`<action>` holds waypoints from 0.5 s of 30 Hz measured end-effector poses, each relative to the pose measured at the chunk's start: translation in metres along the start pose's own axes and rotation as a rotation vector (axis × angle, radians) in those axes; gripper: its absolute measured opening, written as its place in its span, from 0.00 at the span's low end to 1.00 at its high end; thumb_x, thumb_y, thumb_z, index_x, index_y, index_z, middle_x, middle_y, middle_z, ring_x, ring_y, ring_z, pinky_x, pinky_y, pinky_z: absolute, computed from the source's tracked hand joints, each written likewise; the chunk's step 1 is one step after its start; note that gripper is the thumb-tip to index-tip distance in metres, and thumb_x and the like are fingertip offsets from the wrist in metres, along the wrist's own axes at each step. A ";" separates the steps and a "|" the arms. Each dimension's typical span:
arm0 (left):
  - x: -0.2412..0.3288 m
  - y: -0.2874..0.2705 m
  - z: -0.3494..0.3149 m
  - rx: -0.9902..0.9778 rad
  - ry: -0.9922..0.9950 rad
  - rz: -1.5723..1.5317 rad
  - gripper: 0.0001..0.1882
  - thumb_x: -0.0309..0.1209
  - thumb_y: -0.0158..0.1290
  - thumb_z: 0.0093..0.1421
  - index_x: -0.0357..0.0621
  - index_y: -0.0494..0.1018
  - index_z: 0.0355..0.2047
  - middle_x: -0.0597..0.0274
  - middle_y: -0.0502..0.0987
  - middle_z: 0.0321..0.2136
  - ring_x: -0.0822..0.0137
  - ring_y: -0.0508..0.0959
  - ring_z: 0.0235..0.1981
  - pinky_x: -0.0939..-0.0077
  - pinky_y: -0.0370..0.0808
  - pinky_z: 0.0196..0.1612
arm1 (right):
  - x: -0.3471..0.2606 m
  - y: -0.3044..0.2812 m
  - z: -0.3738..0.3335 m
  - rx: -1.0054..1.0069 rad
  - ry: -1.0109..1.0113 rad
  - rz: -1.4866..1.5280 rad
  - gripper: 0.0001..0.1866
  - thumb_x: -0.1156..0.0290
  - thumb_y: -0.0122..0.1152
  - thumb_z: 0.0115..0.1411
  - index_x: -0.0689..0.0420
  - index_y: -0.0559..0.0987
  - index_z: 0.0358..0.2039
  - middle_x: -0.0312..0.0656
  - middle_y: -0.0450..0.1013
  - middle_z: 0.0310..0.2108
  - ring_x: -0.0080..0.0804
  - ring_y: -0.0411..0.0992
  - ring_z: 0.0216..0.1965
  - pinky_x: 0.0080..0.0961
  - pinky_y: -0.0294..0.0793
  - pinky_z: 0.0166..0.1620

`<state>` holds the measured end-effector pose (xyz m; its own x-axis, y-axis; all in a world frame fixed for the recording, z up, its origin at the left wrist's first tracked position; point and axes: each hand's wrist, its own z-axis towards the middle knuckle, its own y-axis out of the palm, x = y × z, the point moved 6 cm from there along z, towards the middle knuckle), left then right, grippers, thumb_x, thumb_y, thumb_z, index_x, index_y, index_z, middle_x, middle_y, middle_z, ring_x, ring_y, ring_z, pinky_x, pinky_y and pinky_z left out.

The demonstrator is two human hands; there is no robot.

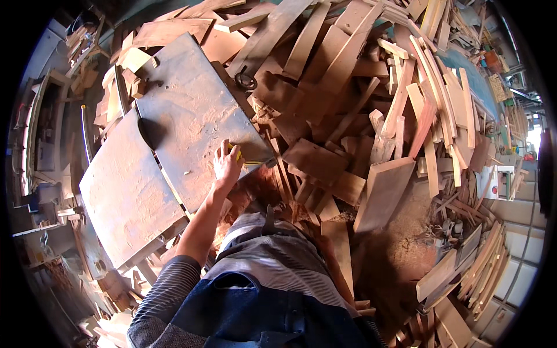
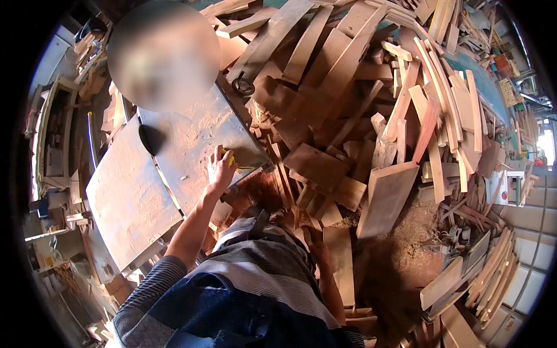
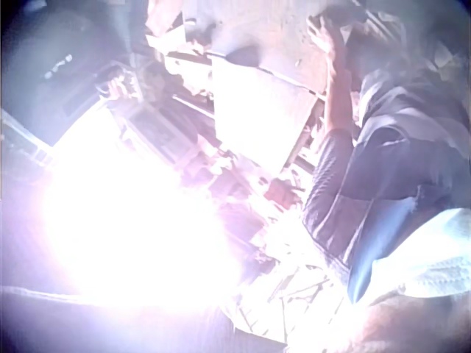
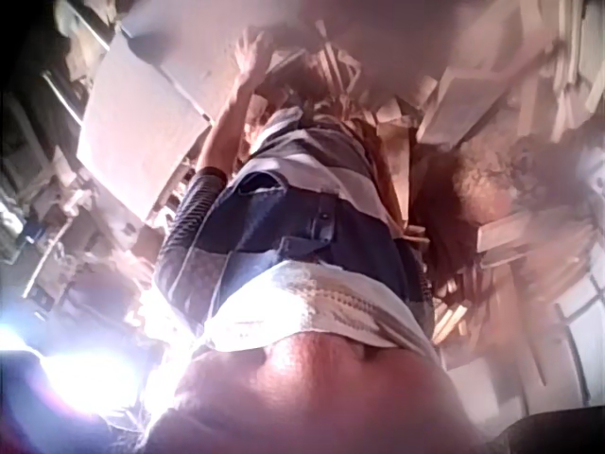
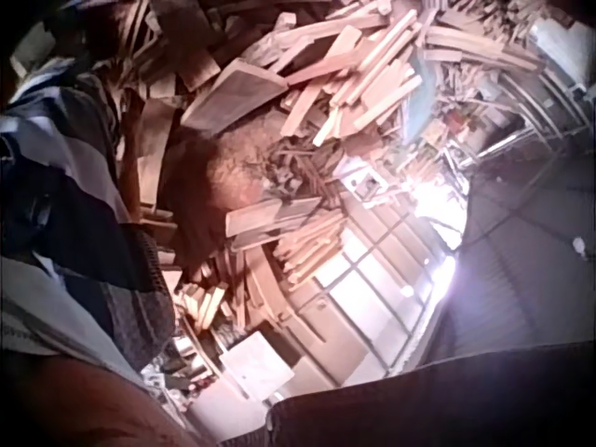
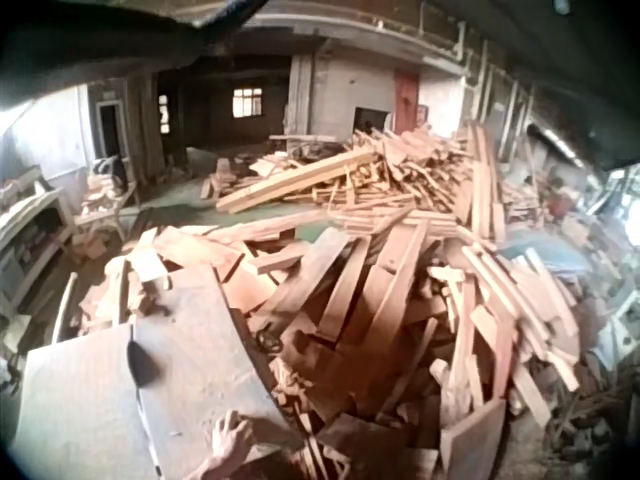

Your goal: The person measures multiple pieces of wood using a tape measure while standing in a woodworking shop filled with wood scraps and machinery.

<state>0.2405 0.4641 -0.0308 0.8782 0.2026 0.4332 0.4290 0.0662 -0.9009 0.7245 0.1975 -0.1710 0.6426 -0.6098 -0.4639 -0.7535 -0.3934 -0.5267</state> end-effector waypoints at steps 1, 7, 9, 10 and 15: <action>-0.002 0.001 0.000 -0.010 -0.012 -0.001 0.28 0.34 0.65 0.54 0.52 0.77 0.56 0.51 0.62 0.66 0.41 0.67 0.62 0.47 0.70 0.61 | -0.004 0.000 -0.003 -0.005 -0.010 -0.013 0.23 0.52 0.66 0.55 0.57 0.84 0.43 0.53 0.81 0.36 0.47 0.81 0.40 0.43 0.78 0.43; -0.003 0.005 -0.001 -0.013 -0.010 0.028 0.28 0.34 0.65 0.55 0.53 0.76 0.57 0.52 0.62 0.67 0.41 0.67 0.62 0.48 0.70 0.61 | 0.010 -0.001 -0.005 -0.009 0.002 -0.045 0.21 0.55 0.65 0.55 0.55 0.85 0.43 0.55 0.81 0.39 0.53 0.80 0.45 0.45 0.78 0.48; -0.001 0.007 0.000 -0.003 -0.011 0.025 0.27 0.34 0.65 0.54 0.53 0.76 0.57 0.52 0.62 0.66 0.41 0.67 0.61 0.48 0.70 0.60 | 0.019 0.003 -0.005 0.032 -0.024 0.054 0.21 0.55 0.64 0.54 0.55 0.85 0.44 0.56 0.81 0.40 0.55 0.79 0.46 0.45 0.77 0.50; 0.000 0.008 0.001 0.003 -0.013 0.022 0.27 0.34 0.65 0.54 0.53 0.76 0.57 0.52 0.62 0.66 0.41 0.67 0.61 0.47 0.70 0.60 | 0.024 0.002 -0.005 0.034 -0.042 0.057 0.21 0.55 0.64 0.55 0.56 0.84 0.44 0.56 0.81 0.40 0.55 0.79 0.46 0.45 0.77 0.50; -0.012 0.013 0.005 0.023 -0.038 0.051 0.27 0.34 0.64 0.53 0.53 0.77 0.56 0.52 0.66 0.62 0.42 0.68 0.58 0.50 0.70 0.60 | 0.011 0.005 -0.017 -0.018 0.003 0.007 0.21 0.55 0.63 0.56 0.58 0.84 0.43 0.55 0.81 0.41 0.53 0.80 0.43 0.43 0.78 0.48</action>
<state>0.2350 0.4671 -0.0479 0.8902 0.2429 0.3854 0.3782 0.0776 -0.9225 0.7257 0.1767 -0.1664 0.6365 -0.6149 -0.4655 -0.7607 -0.4011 -0.5104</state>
